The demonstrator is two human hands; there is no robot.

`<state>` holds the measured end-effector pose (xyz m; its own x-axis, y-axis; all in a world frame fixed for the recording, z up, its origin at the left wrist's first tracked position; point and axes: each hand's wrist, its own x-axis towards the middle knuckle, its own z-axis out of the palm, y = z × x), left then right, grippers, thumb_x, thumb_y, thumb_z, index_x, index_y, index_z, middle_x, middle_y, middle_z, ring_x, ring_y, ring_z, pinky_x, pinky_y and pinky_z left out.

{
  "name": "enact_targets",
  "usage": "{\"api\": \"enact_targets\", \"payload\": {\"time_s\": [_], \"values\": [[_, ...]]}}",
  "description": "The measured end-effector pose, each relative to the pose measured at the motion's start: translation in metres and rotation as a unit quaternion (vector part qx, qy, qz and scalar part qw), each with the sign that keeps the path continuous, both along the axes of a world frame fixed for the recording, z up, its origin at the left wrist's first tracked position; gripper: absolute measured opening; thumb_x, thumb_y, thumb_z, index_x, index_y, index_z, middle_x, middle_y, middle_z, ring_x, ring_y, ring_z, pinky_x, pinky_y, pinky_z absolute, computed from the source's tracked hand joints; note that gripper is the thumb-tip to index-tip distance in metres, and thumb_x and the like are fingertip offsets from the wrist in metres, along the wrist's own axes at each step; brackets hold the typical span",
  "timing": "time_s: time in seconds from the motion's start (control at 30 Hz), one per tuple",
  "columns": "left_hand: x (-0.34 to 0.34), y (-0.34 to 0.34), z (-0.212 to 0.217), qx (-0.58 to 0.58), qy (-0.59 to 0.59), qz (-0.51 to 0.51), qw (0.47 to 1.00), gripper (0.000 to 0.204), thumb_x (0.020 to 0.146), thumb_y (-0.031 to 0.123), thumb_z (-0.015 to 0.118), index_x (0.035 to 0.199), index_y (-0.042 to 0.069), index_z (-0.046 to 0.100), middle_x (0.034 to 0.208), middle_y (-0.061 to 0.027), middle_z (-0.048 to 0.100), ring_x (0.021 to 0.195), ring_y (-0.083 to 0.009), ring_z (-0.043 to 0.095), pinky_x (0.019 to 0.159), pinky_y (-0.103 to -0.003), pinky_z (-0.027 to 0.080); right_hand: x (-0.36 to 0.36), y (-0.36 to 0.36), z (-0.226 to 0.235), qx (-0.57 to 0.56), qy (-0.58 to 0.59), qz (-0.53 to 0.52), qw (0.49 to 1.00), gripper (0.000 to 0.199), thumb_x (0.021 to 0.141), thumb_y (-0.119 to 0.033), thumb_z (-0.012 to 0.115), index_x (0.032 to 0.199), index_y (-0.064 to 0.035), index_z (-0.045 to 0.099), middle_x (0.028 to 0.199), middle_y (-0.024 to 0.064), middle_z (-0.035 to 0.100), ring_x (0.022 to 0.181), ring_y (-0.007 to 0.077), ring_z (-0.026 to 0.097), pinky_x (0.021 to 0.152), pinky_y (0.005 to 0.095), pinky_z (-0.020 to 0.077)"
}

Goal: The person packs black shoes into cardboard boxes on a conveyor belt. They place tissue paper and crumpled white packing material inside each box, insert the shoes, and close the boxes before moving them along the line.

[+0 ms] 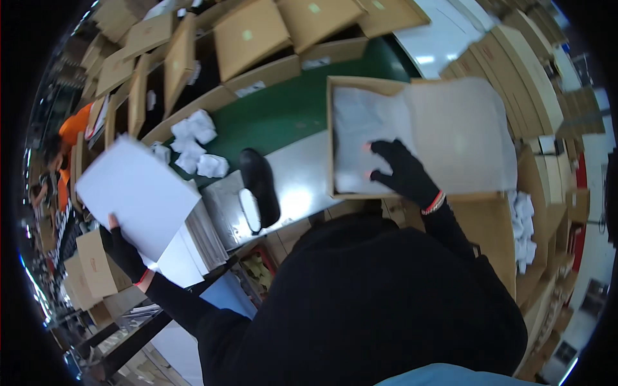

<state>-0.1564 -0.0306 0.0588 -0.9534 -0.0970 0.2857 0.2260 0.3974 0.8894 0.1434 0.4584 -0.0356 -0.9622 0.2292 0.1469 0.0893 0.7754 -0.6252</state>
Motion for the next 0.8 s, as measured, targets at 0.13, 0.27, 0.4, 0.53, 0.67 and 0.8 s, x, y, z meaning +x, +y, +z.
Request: {"api": "enact_targets", "payload": {"time_s": [0.13,0.27,0.4,0.53,0.67,0.8], "values": [[0.036,0.171,-0.035,-0.014,-0.063,-0.202,0.977,0.045,0.094,0.021,0.056,0.131,-0.002,0.047,0.122,-0.0174,0.055,0.106,-0.0233,0.056,0.093,-0.033,0.044,0.067,0.068,-0.018,0.121,0.007,-0.117,0.986,0.064,0.078,-0.035,0.072,0.133,-0.0126,0.048,0.128,0.0104,0.054,0.127,0.0305,0.044,0.110,0.0565,0.0185],[0.109,0.348,-0.168,-0.085,0.035,-0.309,0.947,0.057,0.092,0.023,0.059,0.138,-0.004,0.037,0.113,-0.0231,0.059,0.094,-0.0253,0.060,0.085,-0.038,0.047,0.128,0.107,-0.036,0.207,-0.109,-0.179,0.956,0.072,0.078,-0.042,0.068,0.137,-0.0098,0.042,0.143,0.0172,0.037,0.136,0.0400,0.026,0.107,0.0649,0.0126],[0.175,0.432,-0.231,-0.237,-0.024,-0.314,0.919,0.057,0.085,0.019,0.060,0.136,0.005,0.039,0.113,-0.0253,0.060,0.099,-0.0427,0.059,0.080,-0.048,0.049,0.163,0.125,-0.034,0.223,-0.302,-0.150,0.915,0.076,0.077,-0.045,0.067,0.137,-0.0082,0.040,0.148,0.0207,0.028,0.138,0.0467,0.016,0.101,0.0738,0.0090],[0.180,0.445,-0.217,-0.150,-0.045,-0.297,0.942,0.057,0.085,0.015,0.061,0.137,0.005,0.039,0.102,-0.0272,0.063,0.087,-0.0413,0.064,0.075,-0.046,0.050,0.175,0.142,-0.036,0.220,-0.196,-0.164,0.942,0.078,0.078,-0.052,0.065,0.138,-0.0097,0.040,0.148,0.0210,0.027,0.138,0.0470,0.016,0.101,0.0744,0.0063],[0.194,0.469,-0.237,-0.235,-0.108,-0.291,0.921,0.062,0.086,0.018,0.060,0.140,0.005,0.033,0.100,-0.0264,0.063,0.088,-0.0411,0.063,0.074,-0.046,0.050,0.153,0.147,-0.026,0.196,-0.113,-0.125,0.966,0.079,0.079,-0.052,0.064,0.141,-0.0111,0.037,0.150,0.0202,0.025,0.139,0.0462,0.014,0.103,0.0727,0.0045],[0.204,0.469,-0.234,-0.295,0.048,-0.280,0.913,0.091,0.077,0.026,0.069,0.146,0.001,0.017,0.120,-0.0217,0.055,0.104,-0.0356,0.057,0.082,-0.044,0.047,0.135,0.143,-0.025,0.195,-0.141,-0.081,0.967,0.079,0.079,-0.053,0.064,0.141,-0.0112,0.038,0.153,0.0194,0.019,0.140,0.0451,0.012,0.104,0.0717,0.0026]]}}
